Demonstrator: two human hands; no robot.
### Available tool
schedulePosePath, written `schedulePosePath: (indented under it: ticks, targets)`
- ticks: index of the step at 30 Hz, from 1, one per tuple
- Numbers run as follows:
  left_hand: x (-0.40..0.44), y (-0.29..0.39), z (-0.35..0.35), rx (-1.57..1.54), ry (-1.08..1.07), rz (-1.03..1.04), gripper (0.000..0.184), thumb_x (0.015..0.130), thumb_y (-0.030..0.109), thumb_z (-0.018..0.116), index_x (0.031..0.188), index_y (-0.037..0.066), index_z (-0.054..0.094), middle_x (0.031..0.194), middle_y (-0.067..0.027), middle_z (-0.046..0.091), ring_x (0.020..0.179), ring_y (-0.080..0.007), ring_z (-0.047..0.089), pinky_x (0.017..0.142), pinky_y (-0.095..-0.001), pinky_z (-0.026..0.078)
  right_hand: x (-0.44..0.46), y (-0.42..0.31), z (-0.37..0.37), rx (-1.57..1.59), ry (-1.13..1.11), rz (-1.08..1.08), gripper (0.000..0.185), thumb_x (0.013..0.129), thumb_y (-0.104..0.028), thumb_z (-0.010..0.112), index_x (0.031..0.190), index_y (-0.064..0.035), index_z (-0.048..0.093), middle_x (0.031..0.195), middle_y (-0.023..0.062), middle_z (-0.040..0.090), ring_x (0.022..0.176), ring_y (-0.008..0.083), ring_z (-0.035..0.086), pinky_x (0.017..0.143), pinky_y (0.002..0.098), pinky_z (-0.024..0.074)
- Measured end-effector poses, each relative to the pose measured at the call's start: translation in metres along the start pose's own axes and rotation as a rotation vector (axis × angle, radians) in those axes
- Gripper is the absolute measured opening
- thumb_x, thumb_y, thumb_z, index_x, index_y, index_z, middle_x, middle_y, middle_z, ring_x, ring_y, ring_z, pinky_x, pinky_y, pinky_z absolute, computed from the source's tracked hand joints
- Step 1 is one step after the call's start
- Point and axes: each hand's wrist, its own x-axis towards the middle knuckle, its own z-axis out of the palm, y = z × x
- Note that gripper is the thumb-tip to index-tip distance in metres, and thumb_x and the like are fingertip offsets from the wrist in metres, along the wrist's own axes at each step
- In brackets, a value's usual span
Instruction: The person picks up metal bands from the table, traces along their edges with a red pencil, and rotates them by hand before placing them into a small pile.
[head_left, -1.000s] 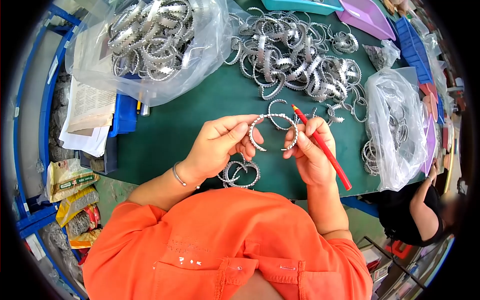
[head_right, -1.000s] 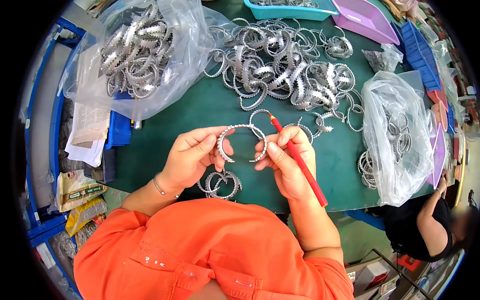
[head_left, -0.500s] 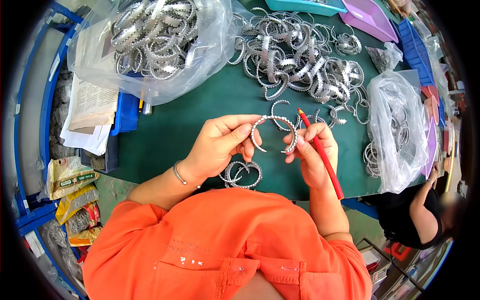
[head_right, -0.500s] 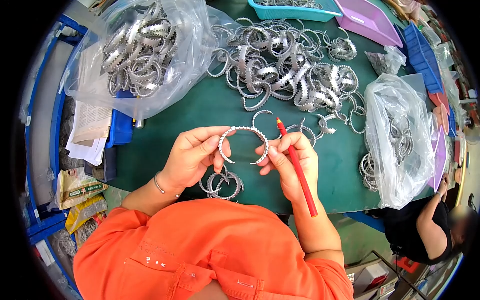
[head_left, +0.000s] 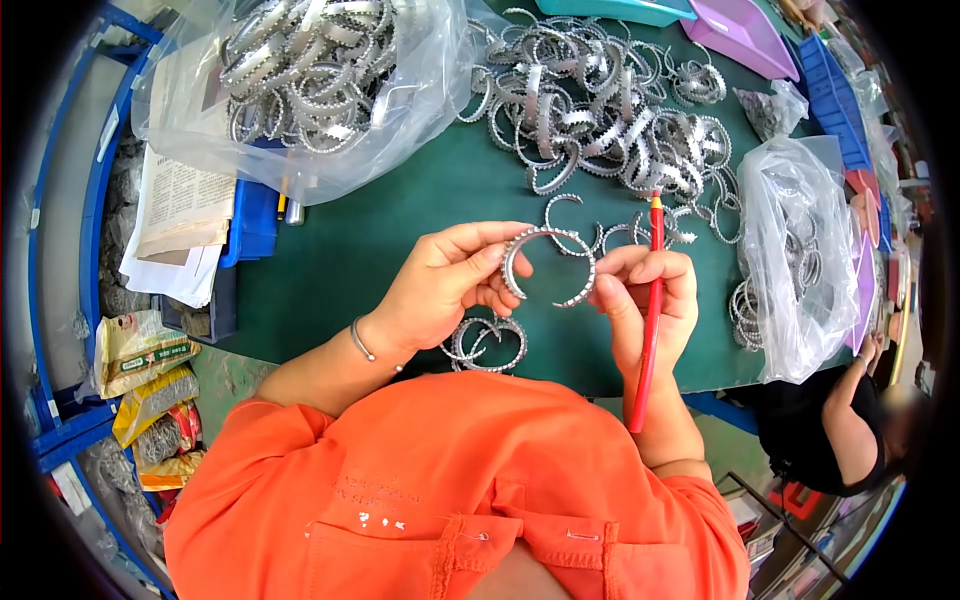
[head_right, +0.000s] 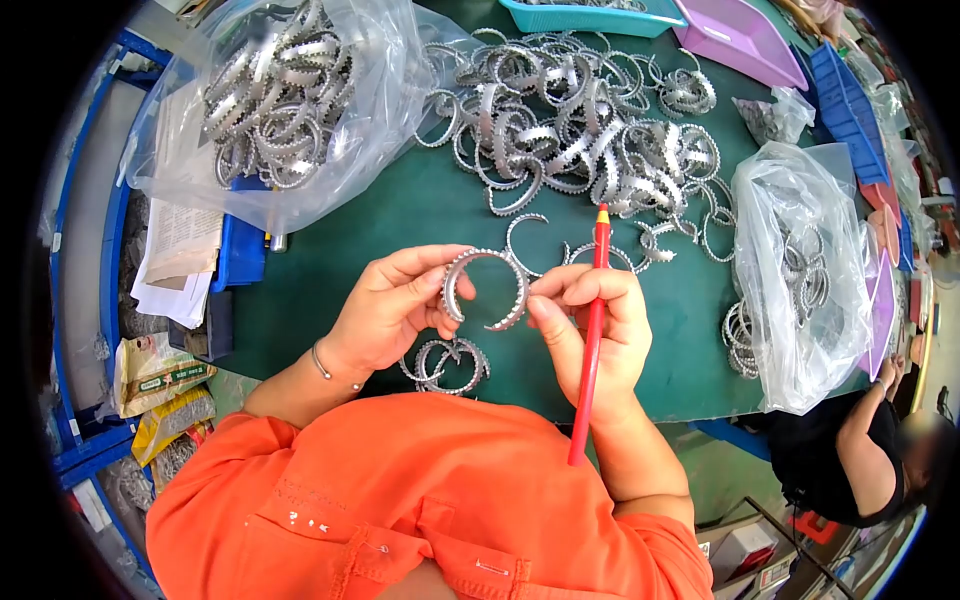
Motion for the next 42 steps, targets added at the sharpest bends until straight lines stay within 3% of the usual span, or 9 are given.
schedulePosePath:
  ticks: [7,15,17,23,28,31,34,36,42]
  targets:
    - [-0.002,0.001,0.001,0.089,0.031,0.073,0.027,0.091,0.012,0.043,0.114,-0.002,0.05,0.103,-0.0179,0.058,0.085,-0.0252,0.063,0.073,-0.0305,0.054,-0.002,-0.003,-0.002,-0.116,0.006,-0.07,0.025,0.076,0.013,0.056,0.087,-0.0027,0.04,0.091,0.0176,0.056,0.064,0.0132,0.058,0.057,0.0223,0.05]
    - [-0.001,0.006,0.004,0.071,0.067,0.051,0.026,0.09,0.01,0.046,0.11,-0.005,0.053,0.106,-0.0143,0.058,0.098,-0.0228,0.058,0.079,-0.0281,0.051,-0.003,0.0,0.002,-0.032,0.058,0.034,0.023,0.077,0.011,0.055,0.087,-0.0017,0.04,0.094,0.0162,0.055,0.073,0.0175,0.063,0.063,0.0258,0.0538]
    - [-0.002,0.005,0.007,0.184,0.045,0.116,0.03,0.086,0.004,0.051,0.113,-0.006,0.049,0.114,-0.0182,0.053,0.106,-0.0282,0.054,0.082,-0.0308,0.049,-0.003,0.005,-0.001,-0.077,0.042,-0.009,0.024,0.077,0.012,0.056,0.088,-0.0017,0.039,0.095,0.0168,0.055,0.076,0.0193,0.063,0.065,0.0269,0.0538]
    - [-0.004,0.004,0.009,0.177,0.06,0.156,0.037,0.075,-0.008,0.059,0.112,-0.006,0.051,0.116,-0.0183,0.052,0.107,-0.0289,0.053,0.088,-0.0337,0.046,-0.002,0.005,0.0,-0.035,-0.007,-0.111,0.031,0.073,0.013,0.059,0.09,-0.0023,0.038,0.103,0.0211,0.051,0.088,0.0264,0.061,0.071,0.0315,0.0535]
    - [-0.002,-0.004,0.003,0.307,-0.008,0.292,0.032,0.076,-0.011,0.056,0.108,-0.006,0.054,0.11,-0.0164,0.054,0.101,-0.0272,0.056,0.087,-0.0345,0.048,-0.004,0.0,-0.001,-0.168,-0.134,-0.255,0.035,0.072,0.012,0.062,0.091,-0.004,0.037,0.104,0.0232,0.051,0.093,0.0302,0.059,0.074,0.035,0.0533]
    - [-0.004,0.0,0.004,0.255,0.063,0.121,0.032,0.077,-0.011,0.056,0.108,-0.005,0.054,0.105,-0.0158,0.057,0.094,-0.0242,0.059,0.081,-0.0319,0.051,-0.003,-0.003,0.002,-0.17,-0.135,-0.291,0.035,0.071,0.011,0.063,0.09,-0.0048,0.038,0.102,0.0229,0.052,0.091,0.0286,0.06,0.075,0.0344,0.053]
    - [-0.005,-0.002,0.003,0.274,0.056,0.21,0.029,0.077,-0.012,0.054,0.106,-0.004,0.056,0.103,-0.0134,0.058,0.091,-0.0184,0.059,0.079,-0.0278,0.051,-0.003,0.002,-0.002,-0.165,-0.116,-0.295,0.035,0.071,0.011,0.063,0.089,-0.0054,0.038,0.099,0.0213,0.055,0.089,0.027,0.06,0.075,0.0339,0.0515]
    - [-0.005,-0.002,0.005,0.358,0.046,0.418,0.027,0.077,-0.012,0.055,0.104,-0.005,0.056,0.1,-0.0128,0.059,0.09,-0.0184,0.06,0.078,-0.028,0.051,-0.002,0.002,-0.006,-0.17,-0.108,-0.298,0.035,0.071,0.012,0.063,0.089,-0.0057,0.039,0.097,0.0203,0.056,0.088,0.0257,0.06,0.075,0.0331,0.0504]
    - [-0.01,0.006,0.01,0.366,0.093,0.452,0.025,0.075,-0.012,0.058,0.099,-0.006,0.057,0.097,-0.0127,0.059,0.09,-0.0197,0.06,0.078,-0.0289,0.052,-0.004,0.005,-0.01,-0.103,-0.007,-0.118,0.037,0.07,0.015,0.061,0.091,-0.0062,0.038,0.094,0.0182,0.057,0.084,0.0202,0.057,0.072,0.0289,0.0475]
